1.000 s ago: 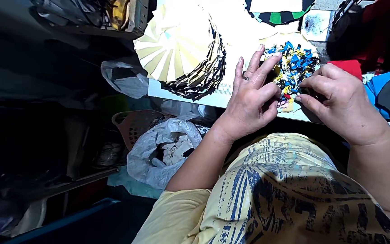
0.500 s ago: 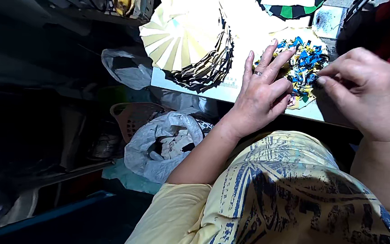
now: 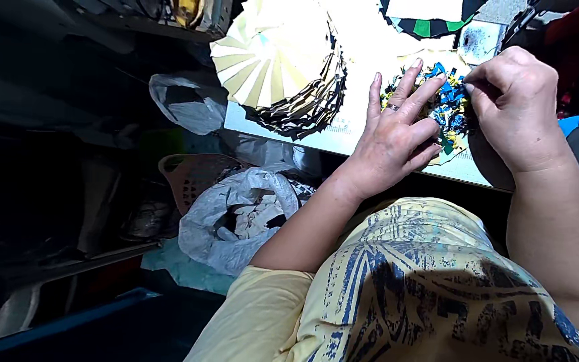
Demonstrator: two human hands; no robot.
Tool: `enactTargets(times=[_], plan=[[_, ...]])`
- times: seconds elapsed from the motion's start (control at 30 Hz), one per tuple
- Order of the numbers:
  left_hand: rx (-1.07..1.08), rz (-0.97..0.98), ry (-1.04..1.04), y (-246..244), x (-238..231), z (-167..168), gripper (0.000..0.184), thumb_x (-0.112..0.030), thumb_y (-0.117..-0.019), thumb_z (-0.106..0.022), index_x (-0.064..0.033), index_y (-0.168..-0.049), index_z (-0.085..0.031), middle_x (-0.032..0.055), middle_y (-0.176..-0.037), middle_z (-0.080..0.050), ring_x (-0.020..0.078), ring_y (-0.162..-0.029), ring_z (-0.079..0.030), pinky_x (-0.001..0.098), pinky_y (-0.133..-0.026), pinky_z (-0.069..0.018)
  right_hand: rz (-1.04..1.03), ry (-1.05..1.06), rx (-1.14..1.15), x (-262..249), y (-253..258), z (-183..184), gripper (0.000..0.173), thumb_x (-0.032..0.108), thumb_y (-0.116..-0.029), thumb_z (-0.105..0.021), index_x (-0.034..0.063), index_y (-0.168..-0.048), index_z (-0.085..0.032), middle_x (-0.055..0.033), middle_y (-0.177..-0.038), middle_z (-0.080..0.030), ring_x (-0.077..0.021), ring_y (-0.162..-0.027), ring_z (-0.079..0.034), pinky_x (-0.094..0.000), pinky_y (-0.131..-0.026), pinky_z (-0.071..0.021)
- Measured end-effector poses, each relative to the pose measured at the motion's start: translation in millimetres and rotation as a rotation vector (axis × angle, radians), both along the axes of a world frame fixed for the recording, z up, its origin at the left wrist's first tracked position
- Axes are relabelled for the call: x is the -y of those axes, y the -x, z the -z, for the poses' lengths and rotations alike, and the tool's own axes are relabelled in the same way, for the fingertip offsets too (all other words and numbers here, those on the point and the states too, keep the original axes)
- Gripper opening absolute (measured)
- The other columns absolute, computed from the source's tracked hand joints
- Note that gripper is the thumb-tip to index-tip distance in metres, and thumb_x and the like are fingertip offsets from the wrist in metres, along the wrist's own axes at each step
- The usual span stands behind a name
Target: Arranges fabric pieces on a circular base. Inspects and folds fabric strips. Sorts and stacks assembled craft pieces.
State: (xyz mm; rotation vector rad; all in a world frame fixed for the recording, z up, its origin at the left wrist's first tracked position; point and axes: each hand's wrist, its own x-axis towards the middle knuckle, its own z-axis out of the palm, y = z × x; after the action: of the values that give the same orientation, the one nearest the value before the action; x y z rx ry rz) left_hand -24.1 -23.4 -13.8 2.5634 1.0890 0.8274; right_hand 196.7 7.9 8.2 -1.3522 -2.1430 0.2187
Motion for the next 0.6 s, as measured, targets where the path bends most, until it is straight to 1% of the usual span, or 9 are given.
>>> enactTargets(times=[0.1,0.2,0.27,0.33,0.37,0.47,0.53,0.6], plan=[[0.035,-0.017,0.003,1.7,-1.9,0.4,0.025,-0.038,-0.0984,-0.064,-0.0157,-0.105,-0.074,0.0147,-0.159,-0.045,0.0395,-0.156,-0.023,0.0779,-0.118,-0.0027,0.013,-0.048,-0.072,-2.5,-2.6,-1.0,0.018,0.007,-0.1016,-0.057,-0.0019,-0.106,-0.073,-0.0191,-0.101,-0.069,-0.0247,-0.097,-0.066,-0.0327,-0.088,-0.053],[0.053,-0.059,-0.019,-1.9,-6.5,-3.3,0.029,-0.039,-0.0998,-0.063,-0.0166,-0.114,-0.074,0.0145,-0.159,-0.045,0.0411,-0.156,-0.022,0.0781,-0.117,-0.0017,0.009,-0.059,-0.102,-7.2,-1.3,0.3,0.018,0.006,-0.101,-0.058,-0.0019,-0.106,-0.073,-0.0188,-0.101,-0.069,-0.0236,-0.097,-0.067,-0.0319,-0.088,-0.0528],[0.043,-0.09,-0.04,-8.8,-9.9,-7.3,0.032,-0.04,-0.1012,-0.059,-0.0191,-0.12,-0.073,0.0146,-0.159,-0.044,0.0424,-0.155,-0.021,0.0787,-0.117,-0.0019,-0.012,-0.008,-0.081,-8.6,0.5,-0.8,0.017,0.005,-0.0995,-0.059,-0.0015,-0.105,-0.073,-0.018,-0.1,-0.068,-0.0234,-0.096,-0.066,-0.0324,-0.088,-0.0531],[0.004,-0.129,-0.039,-15.2,-15.2,-10.1,0.035,-0.041,-0.1031,-0.054,-0.0212,-0.127,-0.071,0.0144,-0.161,-0.042,0.0426,-0.156,-0.02,0.0785,-0.117,-0.0017,-0.048,0.081,-0.02,-8.8,1.0,-4.7,0.015,0.003,-0.0983,-0.059,-0.0014,-0.104,-0.072,-0.0185,-0.102,-0.068,-0.0258,-0.097,-0.067,-0.0365,-0.089,-0.0543],[-0.023,-0.139,-0.024,-17.1,-18.4,-10.5,0.036,-0.041,-0.1042,-0.051,-0.022,-0.129,-0.07,0.0145,-0.163,-0.039,0.0422,-0.156,-0.018,0.0783,-0.117,-0.0011,-0.061,0.112,0.001,-8.8,1.1,-5.8,0.014,0.002,-0.0976,-0.059,-0.0013,-0.103,-0.072,-0.0185,-0.101,-0.068,-0.0268,-0.096,-0.067,-0.0383,-0.088,-0.0545],[-0.078,-0.146,0.012,-21.0,-27.6,-7.5,0.037,-0.043,-0.1062,-0.045,-0.0231,-0.122,-0.072,0.0135,-0.165,-0.035,0.0399,-0.157,-0.016,0.0779,-0.117,-0.0003,-0.058,0.129,-0.003,-5.2,0.7,-10.1,0.011,0.001,-0.097,-0.06,-0.0019,-0.102,-0.07,-0.0184,-0.101,-0.069,-0.0257,-0.094,-0.068,-0.038,-0.086,-0.0554],[-0.131,-0.16,0.027,-22.3,-30.2,-8.6,0.038,-0.042,-0.1071,-0.042,-0.0236,-0.122,-0.072,0.0132,-0.166,-0.033,0.039,-0.158,-0.015,0.0777,-0.117,0.0,-0.041,0.139,-0.027,-0.8,-0.5,-12.0,0.01,0.002,-0.0973,-0.061,-0.0016,-0.103,-0.069,-0.0173,-0.101,-0.069,-0.0229,-0.092,-0.068,-0.0354,-0.085,-0.0564],[-0.14,-0.171,0.016,-23.6,-32.2,-9.2,0.038,-0.04,-0.1073,-0.042,-0.0246,-0.123,-0.073,0.0129,-0.167,-0.032,0.0393,-0.157,-0.016,0.0776,-0.117,-0.0003,-0.033,0.138,-0.049,3.5,-1.4,-11.3,0.011,0.003,-0.0972,-0.061,-0.0014,-0.104,-0.069,-0.0164,-0.1,-0.069,-0.021,-0.089,-0.068,-0.0334,-0.083,-0.0565]])
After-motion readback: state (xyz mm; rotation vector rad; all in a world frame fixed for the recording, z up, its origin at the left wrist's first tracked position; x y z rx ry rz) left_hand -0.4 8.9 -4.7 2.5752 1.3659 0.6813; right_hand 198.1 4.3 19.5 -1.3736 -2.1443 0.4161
